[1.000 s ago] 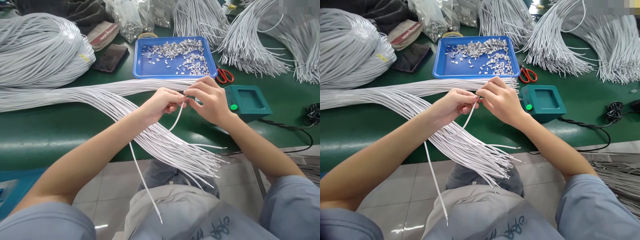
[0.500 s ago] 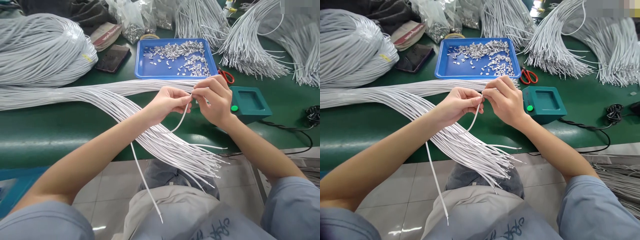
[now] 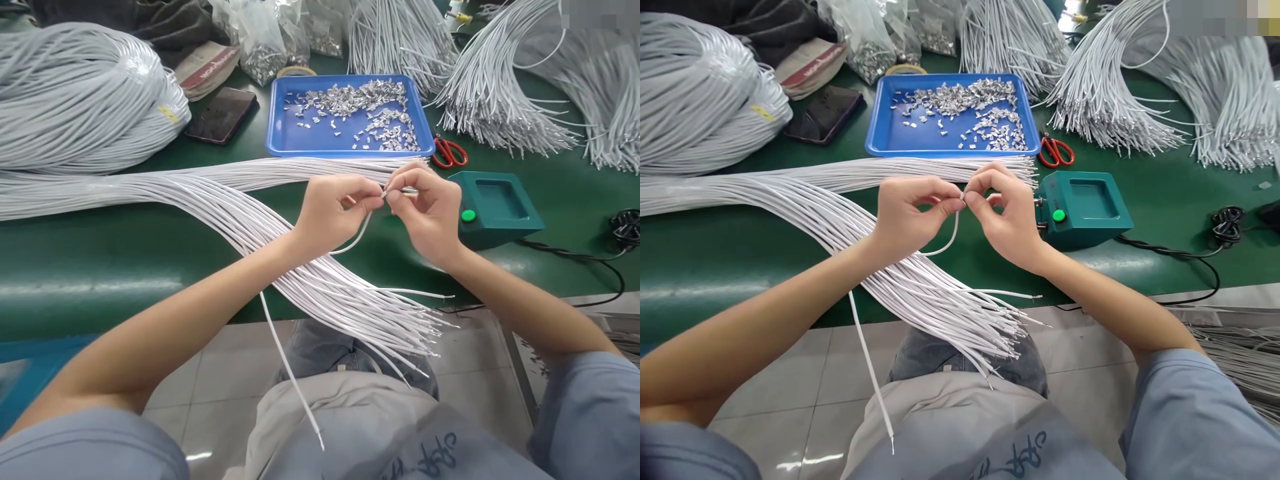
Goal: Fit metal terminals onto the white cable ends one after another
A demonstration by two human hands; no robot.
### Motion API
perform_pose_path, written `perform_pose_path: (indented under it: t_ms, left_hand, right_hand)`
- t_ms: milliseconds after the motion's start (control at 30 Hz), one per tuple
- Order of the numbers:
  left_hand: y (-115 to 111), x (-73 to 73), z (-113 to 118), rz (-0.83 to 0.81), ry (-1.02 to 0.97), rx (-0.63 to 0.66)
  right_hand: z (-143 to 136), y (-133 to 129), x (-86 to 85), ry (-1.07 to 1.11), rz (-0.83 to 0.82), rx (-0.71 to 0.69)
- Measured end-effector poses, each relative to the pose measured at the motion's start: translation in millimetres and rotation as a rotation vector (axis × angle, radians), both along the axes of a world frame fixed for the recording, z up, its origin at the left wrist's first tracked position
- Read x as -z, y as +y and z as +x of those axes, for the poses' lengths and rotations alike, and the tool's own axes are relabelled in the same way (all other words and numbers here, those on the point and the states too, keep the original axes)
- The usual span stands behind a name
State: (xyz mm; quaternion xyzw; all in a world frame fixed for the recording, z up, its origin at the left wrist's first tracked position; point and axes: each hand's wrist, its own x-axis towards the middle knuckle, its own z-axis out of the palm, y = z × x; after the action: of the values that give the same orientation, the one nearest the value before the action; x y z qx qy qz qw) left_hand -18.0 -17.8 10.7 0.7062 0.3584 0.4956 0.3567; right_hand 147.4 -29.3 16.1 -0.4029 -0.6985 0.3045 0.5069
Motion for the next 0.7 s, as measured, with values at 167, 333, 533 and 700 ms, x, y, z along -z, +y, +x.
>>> perform_pose_path:
  t_ms: [167,333,533,700]
  left_hand:
    - [4,6.9,-4,0.173,0.109,-0.102]
    - [3,0.3,0,-0.120,-0.136,-0.012]
    - [9,-6.4,-3,-0.560,-0.341,0.265]
    - [9,-2.5,-4,-0.590,-0.410,0.356]
  right_hand:
    - [-1,3,-13.1,0.358,-0.861,-0.427]
    - [-4,2,-11.9,0.422,-0.753,-0.230]
    - [-5,5,2.0,0.191,-0.295,0.014]
    - [-4,1,4.4,0.115,-0.198,-0.069]
